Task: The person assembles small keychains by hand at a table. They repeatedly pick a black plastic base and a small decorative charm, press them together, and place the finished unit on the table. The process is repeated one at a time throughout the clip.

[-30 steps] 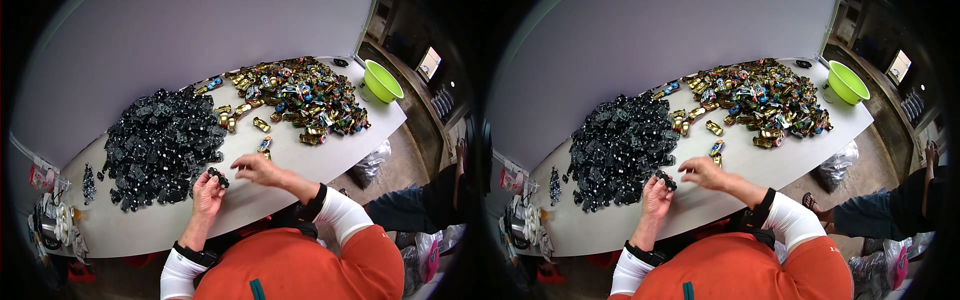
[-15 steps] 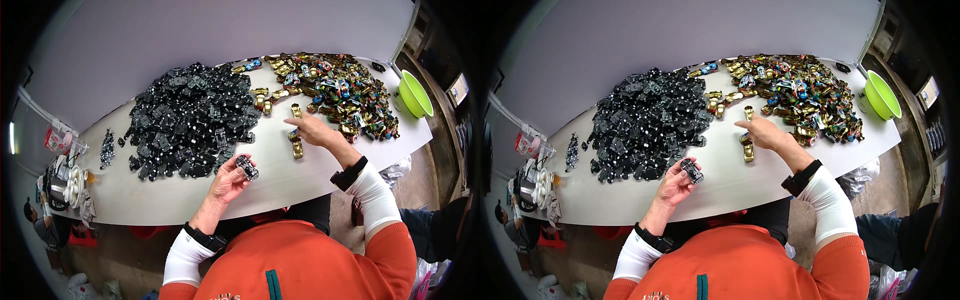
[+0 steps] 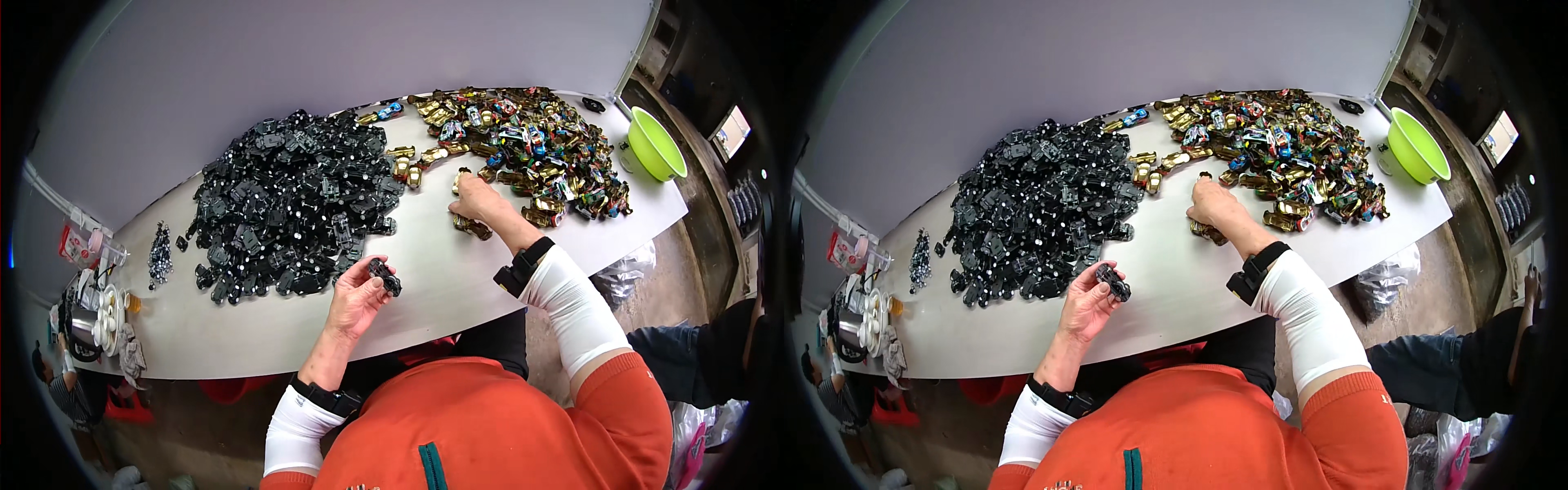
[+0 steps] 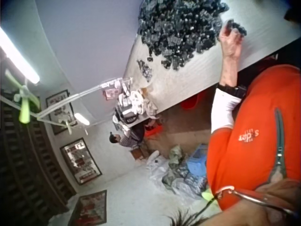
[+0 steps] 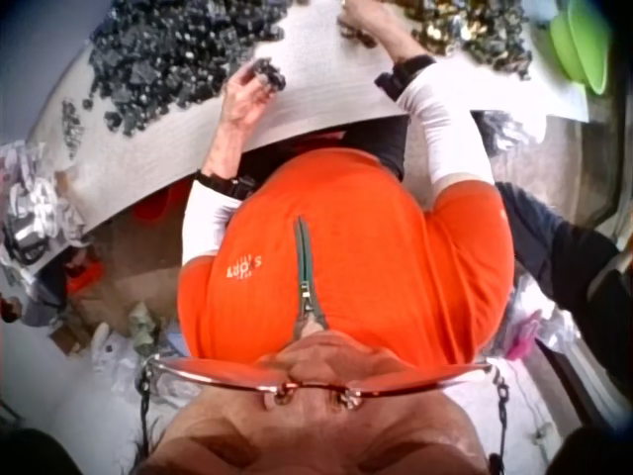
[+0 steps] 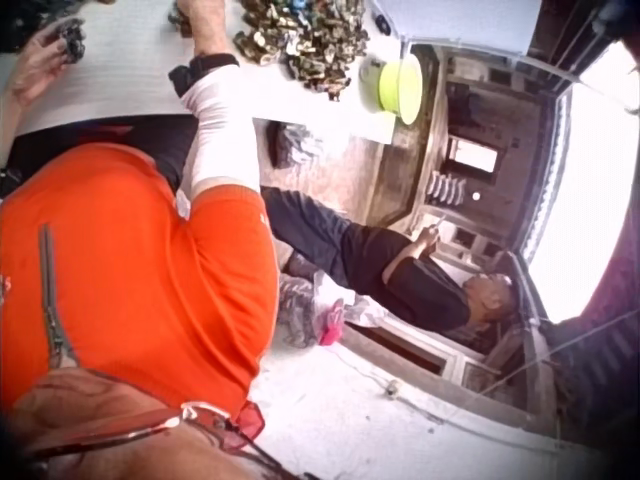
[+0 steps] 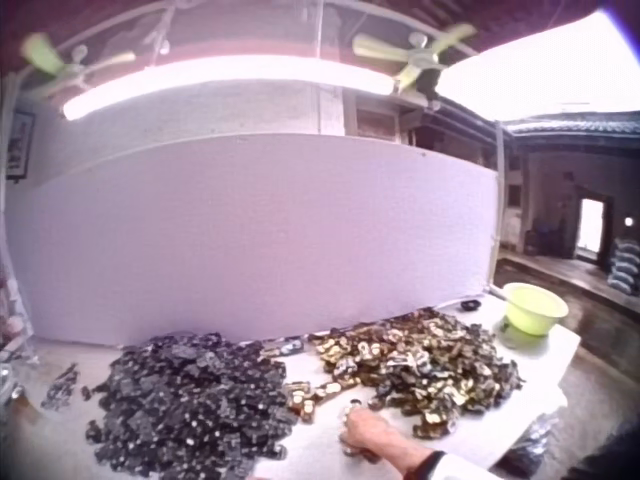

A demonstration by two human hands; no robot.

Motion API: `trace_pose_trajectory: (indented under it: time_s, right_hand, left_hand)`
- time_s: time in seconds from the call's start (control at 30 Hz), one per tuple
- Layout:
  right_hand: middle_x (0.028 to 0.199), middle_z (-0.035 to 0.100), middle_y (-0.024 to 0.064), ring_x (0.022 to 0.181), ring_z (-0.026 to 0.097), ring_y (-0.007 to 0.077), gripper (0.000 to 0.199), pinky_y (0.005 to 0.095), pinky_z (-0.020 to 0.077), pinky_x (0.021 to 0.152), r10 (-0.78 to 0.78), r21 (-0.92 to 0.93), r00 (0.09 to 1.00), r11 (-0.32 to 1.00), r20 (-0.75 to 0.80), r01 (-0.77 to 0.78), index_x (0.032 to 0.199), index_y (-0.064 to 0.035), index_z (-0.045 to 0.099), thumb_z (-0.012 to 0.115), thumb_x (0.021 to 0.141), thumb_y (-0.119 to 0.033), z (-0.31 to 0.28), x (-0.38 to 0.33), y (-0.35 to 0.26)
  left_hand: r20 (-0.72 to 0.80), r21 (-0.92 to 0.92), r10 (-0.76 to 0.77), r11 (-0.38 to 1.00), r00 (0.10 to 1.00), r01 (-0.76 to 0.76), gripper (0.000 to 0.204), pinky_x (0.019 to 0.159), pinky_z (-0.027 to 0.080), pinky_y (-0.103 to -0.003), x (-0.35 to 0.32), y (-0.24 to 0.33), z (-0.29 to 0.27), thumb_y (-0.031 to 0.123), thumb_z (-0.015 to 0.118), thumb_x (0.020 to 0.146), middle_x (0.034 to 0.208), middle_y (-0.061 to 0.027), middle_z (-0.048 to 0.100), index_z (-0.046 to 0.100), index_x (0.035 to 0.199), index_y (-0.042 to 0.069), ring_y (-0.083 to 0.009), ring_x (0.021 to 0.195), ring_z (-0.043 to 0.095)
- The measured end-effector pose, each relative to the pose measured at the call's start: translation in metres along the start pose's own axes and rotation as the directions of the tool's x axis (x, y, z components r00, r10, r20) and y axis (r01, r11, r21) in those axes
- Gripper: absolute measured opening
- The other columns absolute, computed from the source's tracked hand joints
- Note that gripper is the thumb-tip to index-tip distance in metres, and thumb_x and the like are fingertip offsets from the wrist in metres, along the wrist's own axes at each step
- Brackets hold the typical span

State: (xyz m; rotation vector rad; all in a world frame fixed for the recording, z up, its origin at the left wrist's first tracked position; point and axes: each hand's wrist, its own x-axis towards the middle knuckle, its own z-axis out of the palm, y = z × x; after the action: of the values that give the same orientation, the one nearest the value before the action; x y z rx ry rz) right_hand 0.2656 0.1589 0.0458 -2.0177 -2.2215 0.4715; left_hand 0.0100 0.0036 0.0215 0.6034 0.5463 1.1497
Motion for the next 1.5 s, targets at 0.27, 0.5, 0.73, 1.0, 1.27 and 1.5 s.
trace_pose_trajectory:
  time_s: [0.27, 0.5, 0.73, 1.0, 1.27, 1.5]
  right_hand:
    - [0.080, 0.062, 0.0198, 0.077, 0.062, 0.0238, 0.037, 0.0323, 0.0483, 0.068, -0.234, 0.581, 0.963, 0.768, -0.136, 0.269, 0.093, 0.0077, 0.057, 0.070, 0.070, -0.019, -0.011, -0.015, -0.022]
    - [0.076, 0.063, 0.0051, 0.070, 0.058, 0.0082, 0.021, 0.0221, 0.0474, 0.064, -0.305, 0.767, 0.929, 0.538, -0.210, 0.350, 0.096, 0.0053, 0.059, 0.062, 0.077, -0.002, -0.014, -0.051, -0.058]
    - [0.073, 0.060, 0.0017, 0.065, 0.052, 0.0055, 0.021, 0.0215, 0.0447, 0.059, -0.369, 0.832, 0.894, 0.389, -0.254, 0.396, 0.090, 0.0018, 0.060, 0.070, 0.072, -0.004, 0.003, -0.095, -0.086]
    - [0.068, 0.060, 0.0035, 0.060, 0.051, 0.0066, 0.024, 0.0231, 0.0441, 0.055, -0.412, 0.730, 0.851, 0.463, -0.325, 0.503, 0.088, 0.0009, 0.061, 0.072, 0.069, -0.006, 0.006, -0.103, -0.090]
    - [0.072, 0.060, 0.0033, 0.062, 0.052, 0.0082, 0.022, 0.0235, 0.0435, 0.056, -0.404, 0.710, 0.870, 0.522, -0.284, 0.474, 0.087, 0.0006, 0.061, 0.072, 0.068, -0.003, -0.003, -0.110, -0.092]
    - [0.071, 0.062, 0.0082, 0.064, 0.059, 0.0102, 0.021, 0.0246, 0.0472, 0.054, -0.464, 0.700, 0.835, 0.490, -0.296, 0.520, 0.088, 0.0034, 0.059, 0.070, 0.070, -0.002, -0.005, -0.112, -0.097]
  left_hand:
    - [0.027, -0.158, 0.009, 0.987, 1.000, -0.004, 0.035, 0.058, 0.049, -0.024, 0.004, 0.004, -0.006, 0.006, 0.062, 0.080, 0.098, -0.0109, 0.062, 0.054, 0.114, 0.005, -0.0137, 0.075, 0.061]
    - [0.005, -0.204, 0.052, 0.978, 0.999, -0.050, 0.037, 0.065, 0.052, -0.027, 0.009, 0.006, -0.010, 0.008, 0.062, 0.081, 0.102, -0.0141, 0.060, 0.052, 0.116, 0.004, -0.0164, 0.080, 0.061]
    - [-0.058, -0.131, 0.140, 0.980, 0.989, -0.146, 0.037, 0.066, 0.051, -0.024, 0.009, 0.009, -0.003, 0.004, 0.061, 0.080, 0.099, -0.0114, 0.061, 0.052, 0.116, 0.005, -0.0139, 0.078, 0.060]
    - [-0.045, -0.033, 0.162, 0.986, 0.986, -0.163, 0.039, 0.066, 0.055, -0.024, 0.009, 0.011, 0.001, 0.006, 0.065, 0.078, 0.098, -0.0080, 0.061, 0.052, 0.115, 0.004, -0.0150, 0.080, 0.061]
    - [-0.048, -0.005, 0.162, 0.987, 0.986, -0.163, 0.039, 0.065, 0.055, -0.025, 0.007, 0.010, 0.000, 0.004, 0.064, 0.077, 0.098, -0.0084, 0.060, 0.052, 0.114, 0.004, -0.0160, 0.081, 0.061]
    - [-0.013, 0.021, 0.151, 0.988, 0.988, -0.151, 0.038, 0.065, 0.054, -0.026, 0.004, 0.011, 0.003, 0.003, 0.065, 0.077, 0.099, -0.0087, 0.061, 0.054, 0.113, 0.004, -0.0174, 0.081, 0.061]
